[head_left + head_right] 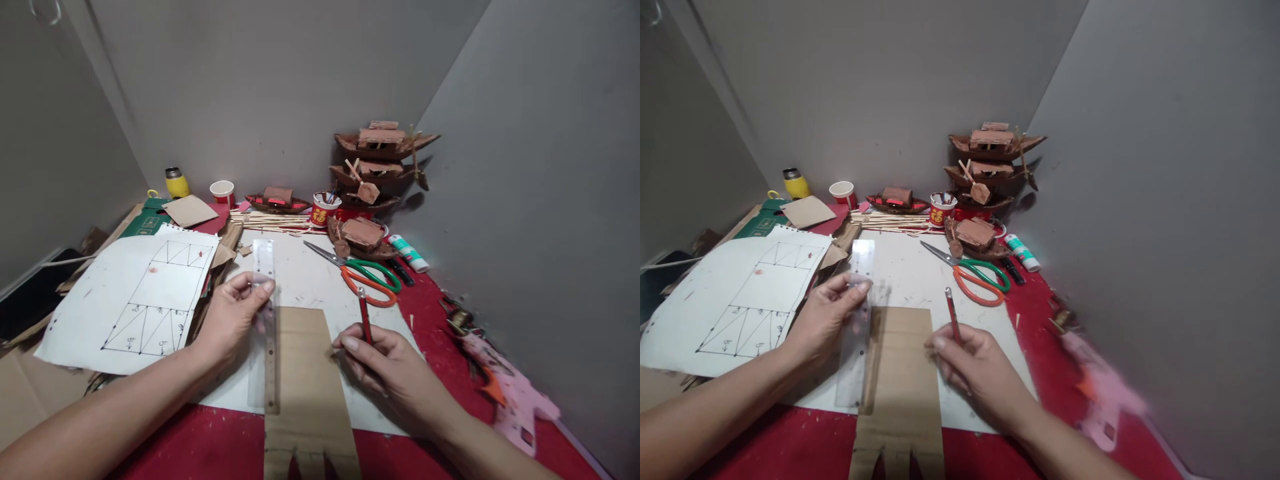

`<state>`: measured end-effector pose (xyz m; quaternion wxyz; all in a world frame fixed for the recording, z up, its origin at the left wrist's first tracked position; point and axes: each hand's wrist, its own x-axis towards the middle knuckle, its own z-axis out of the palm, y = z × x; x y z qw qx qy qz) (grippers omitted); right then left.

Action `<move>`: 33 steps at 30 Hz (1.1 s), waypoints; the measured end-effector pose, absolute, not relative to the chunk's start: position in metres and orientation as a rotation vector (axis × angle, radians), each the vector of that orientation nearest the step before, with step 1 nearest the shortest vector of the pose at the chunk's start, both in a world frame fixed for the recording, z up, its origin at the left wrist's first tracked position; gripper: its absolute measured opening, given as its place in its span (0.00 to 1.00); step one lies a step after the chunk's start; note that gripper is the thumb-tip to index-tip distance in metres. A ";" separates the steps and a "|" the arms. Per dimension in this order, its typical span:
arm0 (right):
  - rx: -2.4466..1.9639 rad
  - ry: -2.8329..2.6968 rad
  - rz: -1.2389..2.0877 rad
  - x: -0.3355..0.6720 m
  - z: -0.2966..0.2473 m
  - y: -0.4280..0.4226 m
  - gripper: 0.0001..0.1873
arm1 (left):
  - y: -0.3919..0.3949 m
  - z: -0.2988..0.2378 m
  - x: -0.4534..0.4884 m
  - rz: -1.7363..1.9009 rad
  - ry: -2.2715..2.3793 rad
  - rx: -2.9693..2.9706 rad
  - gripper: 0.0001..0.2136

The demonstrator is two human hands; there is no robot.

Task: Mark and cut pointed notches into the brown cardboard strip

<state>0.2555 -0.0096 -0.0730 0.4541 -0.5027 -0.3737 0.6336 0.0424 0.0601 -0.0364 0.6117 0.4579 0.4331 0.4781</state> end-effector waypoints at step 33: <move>-1.009 -0.647 0.988 0.297 -0.053 0.011 0.17 | 0.066 -0.039 0.027 0.463 0.728 1.209 0.16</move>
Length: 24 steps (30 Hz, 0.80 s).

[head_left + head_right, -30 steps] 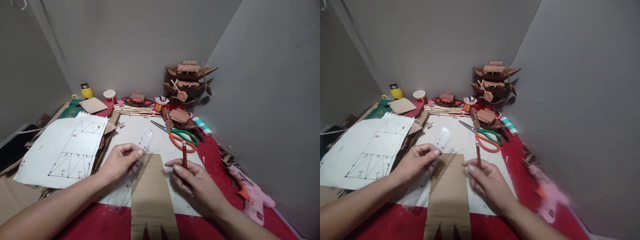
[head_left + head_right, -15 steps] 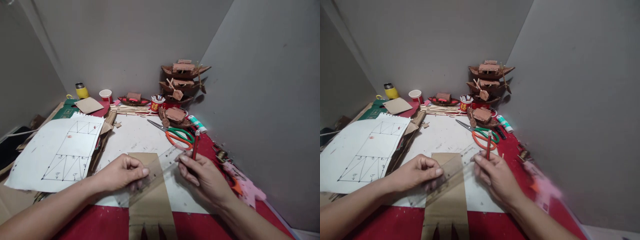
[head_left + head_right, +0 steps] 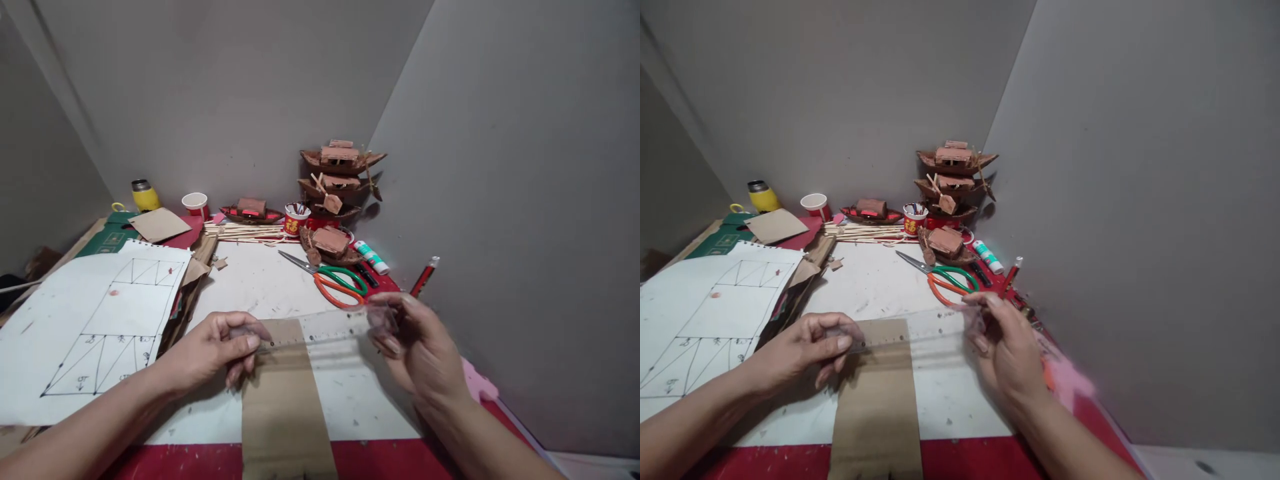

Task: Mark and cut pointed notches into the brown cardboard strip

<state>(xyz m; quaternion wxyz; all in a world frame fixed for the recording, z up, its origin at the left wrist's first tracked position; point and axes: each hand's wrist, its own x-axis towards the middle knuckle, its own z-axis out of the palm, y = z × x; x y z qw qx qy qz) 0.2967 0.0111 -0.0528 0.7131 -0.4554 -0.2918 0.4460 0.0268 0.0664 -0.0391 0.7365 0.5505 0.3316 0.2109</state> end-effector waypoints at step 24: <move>-1.236 -1.309 1.562 0.293 -0.044 0.001 0.19 | 0.054 -0.012 0.028 0.231 0.778 2.099 0.08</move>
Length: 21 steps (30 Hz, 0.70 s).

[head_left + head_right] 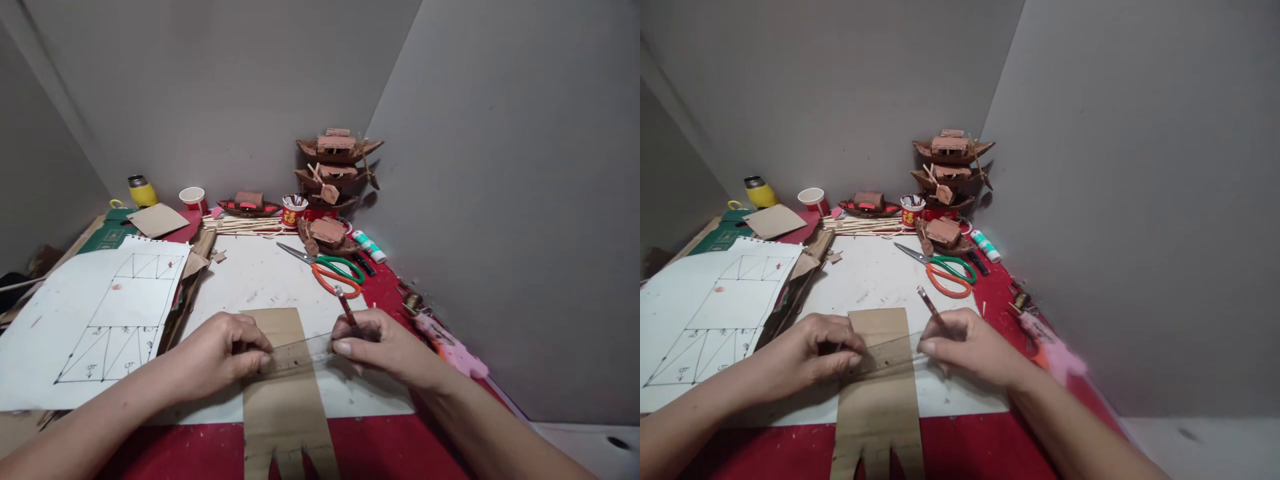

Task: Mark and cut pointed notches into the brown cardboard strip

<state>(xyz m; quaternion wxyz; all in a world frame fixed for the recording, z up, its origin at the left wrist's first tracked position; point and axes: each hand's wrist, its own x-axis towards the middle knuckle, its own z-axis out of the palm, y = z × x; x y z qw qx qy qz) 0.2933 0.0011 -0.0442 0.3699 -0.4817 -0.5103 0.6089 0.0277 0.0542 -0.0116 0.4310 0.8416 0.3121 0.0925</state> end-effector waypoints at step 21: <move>-1.185 -0.878 1.460 0.280 -0.050 0.008 0.18 | 0.078 -0.041 0.026 0.680 0.844 1.259 0.17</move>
